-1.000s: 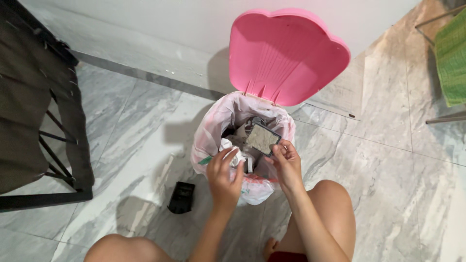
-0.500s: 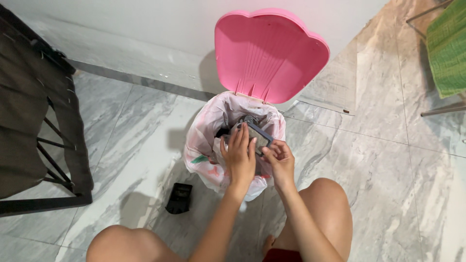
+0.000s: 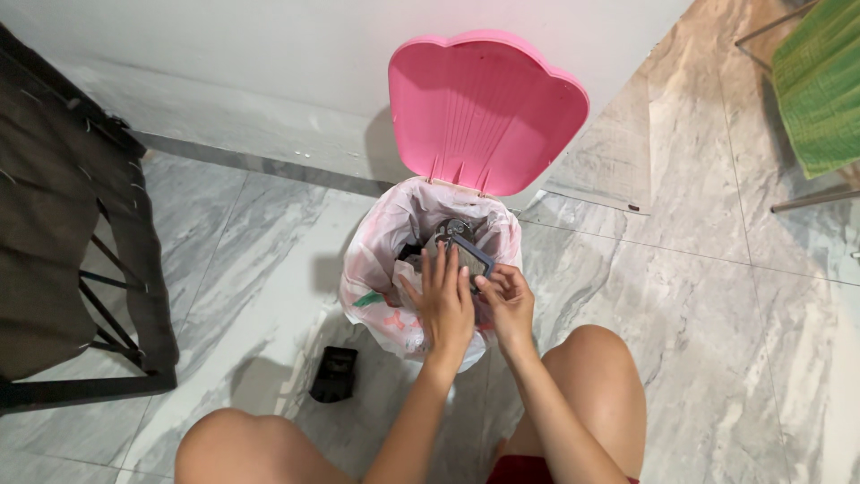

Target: The person opens the dust canister of a red handheld vacuum cleaner, removes the dirty filter, carries it to the bathroom sink, and taps and brushes dust out of the filter over the trash bin. They then reassemble the canister, place it back on the stairs, and wash their hands at the sink.

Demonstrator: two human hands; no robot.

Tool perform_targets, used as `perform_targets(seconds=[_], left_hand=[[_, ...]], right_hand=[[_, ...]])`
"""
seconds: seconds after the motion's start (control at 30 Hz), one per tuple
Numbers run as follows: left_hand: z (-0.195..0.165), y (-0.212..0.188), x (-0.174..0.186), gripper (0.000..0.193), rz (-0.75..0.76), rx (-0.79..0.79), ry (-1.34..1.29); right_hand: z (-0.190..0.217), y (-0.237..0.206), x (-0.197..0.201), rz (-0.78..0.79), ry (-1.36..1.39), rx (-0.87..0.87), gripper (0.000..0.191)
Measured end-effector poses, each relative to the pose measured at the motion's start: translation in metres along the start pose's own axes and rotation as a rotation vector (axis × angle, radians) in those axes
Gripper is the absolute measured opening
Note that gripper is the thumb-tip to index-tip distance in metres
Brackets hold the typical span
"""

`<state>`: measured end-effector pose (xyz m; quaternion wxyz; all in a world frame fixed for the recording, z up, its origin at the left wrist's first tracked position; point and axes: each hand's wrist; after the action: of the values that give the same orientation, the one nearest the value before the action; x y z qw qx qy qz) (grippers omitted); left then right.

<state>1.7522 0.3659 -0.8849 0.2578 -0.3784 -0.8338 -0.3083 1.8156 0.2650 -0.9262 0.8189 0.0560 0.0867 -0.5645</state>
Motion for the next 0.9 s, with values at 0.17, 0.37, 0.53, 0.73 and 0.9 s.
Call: perform_targets(seconds=[0.17,0.37,0.53,0.73,0.9], left_hand=[[0.015,0.012,-0.003,0.022,-0.104,0.08,-0.101],[0.026,0.006,-0.005,0.012,-0.065,-0.016,-0.111],[0.031,-0.004,-0.003,0.013,0.069,0.059,-0.221],[0.067,0.009,0.011,0.038,0.139,0.342,-0.813],[0.08,0.011,0.027,0.021,0.171,0.289,-0.695]], right_hand=[[-0.007,-0.001,0.008,0.019,-0.051,-0.041,0.028],[-0.016,-0.003,0.012,0.021,-0.034,-0.053,0.028],[-0.012,-0.003,0.004,0.016,-0.028,-0.02,0.025],[0.004,0.004,0.002,-0.029,-0.079,-0.074,0.027],[-0.001,0.013,0.005,-0.005,-0.132,-0.034,0.03]])
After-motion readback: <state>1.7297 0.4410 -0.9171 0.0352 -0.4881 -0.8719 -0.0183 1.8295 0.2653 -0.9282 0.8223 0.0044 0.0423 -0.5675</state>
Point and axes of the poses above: each hand's wrist, its own y-axis towards the middle knuckle, its own x-axis out of the back of the hand, z = x × y, and after that the axes turned 8 degrees about z, right-handed
